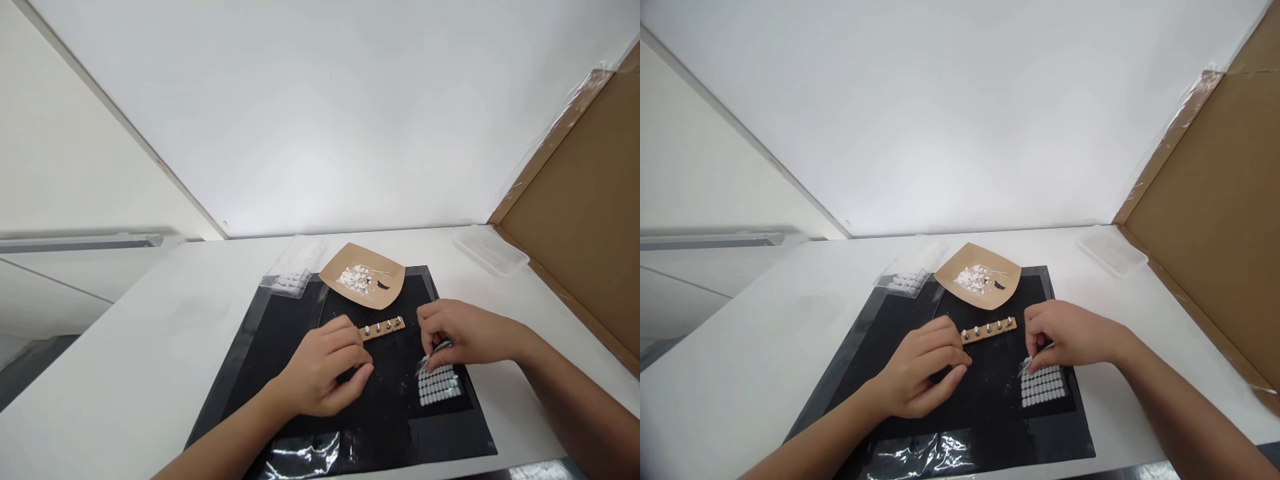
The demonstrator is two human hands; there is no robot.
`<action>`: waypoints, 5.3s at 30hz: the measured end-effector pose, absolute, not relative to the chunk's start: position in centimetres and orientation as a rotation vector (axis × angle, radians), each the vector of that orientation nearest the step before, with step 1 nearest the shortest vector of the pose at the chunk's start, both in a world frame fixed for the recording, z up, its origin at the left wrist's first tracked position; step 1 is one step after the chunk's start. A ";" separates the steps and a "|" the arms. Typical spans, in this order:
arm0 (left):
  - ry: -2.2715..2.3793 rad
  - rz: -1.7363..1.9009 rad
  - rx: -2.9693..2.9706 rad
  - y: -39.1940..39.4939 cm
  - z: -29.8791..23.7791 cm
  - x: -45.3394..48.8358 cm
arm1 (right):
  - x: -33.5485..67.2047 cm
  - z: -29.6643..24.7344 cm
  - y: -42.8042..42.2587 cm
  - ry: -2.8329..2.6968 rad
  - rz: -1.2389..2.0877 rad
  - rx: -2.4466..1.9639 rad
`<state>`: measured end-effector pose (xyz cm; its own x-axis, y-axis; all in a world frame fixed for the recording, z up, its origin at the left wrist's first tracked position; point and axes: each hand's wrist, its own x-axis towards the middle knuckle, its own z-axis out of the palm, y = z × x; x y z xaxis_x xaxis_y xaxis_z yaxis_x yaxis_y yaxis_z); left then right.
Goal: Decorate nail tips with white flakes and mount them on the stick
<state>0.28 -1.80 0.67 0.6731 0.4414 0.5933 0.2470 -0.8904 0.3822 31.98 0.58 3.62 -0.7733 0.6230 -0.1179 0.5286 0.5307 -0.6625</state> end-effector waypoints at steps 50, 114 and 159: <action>0.651 0.978 2.191 -3.0 -0.4 2.1 | 27.5 0.2 -0.7 -2.178 1.164 -0.569; 0.642 0.787 2.282 -2.8 -0.9 1.3 | 27.7 0.1 0.0 -2.348 1.032 -0.635; 1.047 0.943 2.336 0.3 -4.4 2.4 | 25.0 -1.9 -0.1 -2.340 -0.110 -0.928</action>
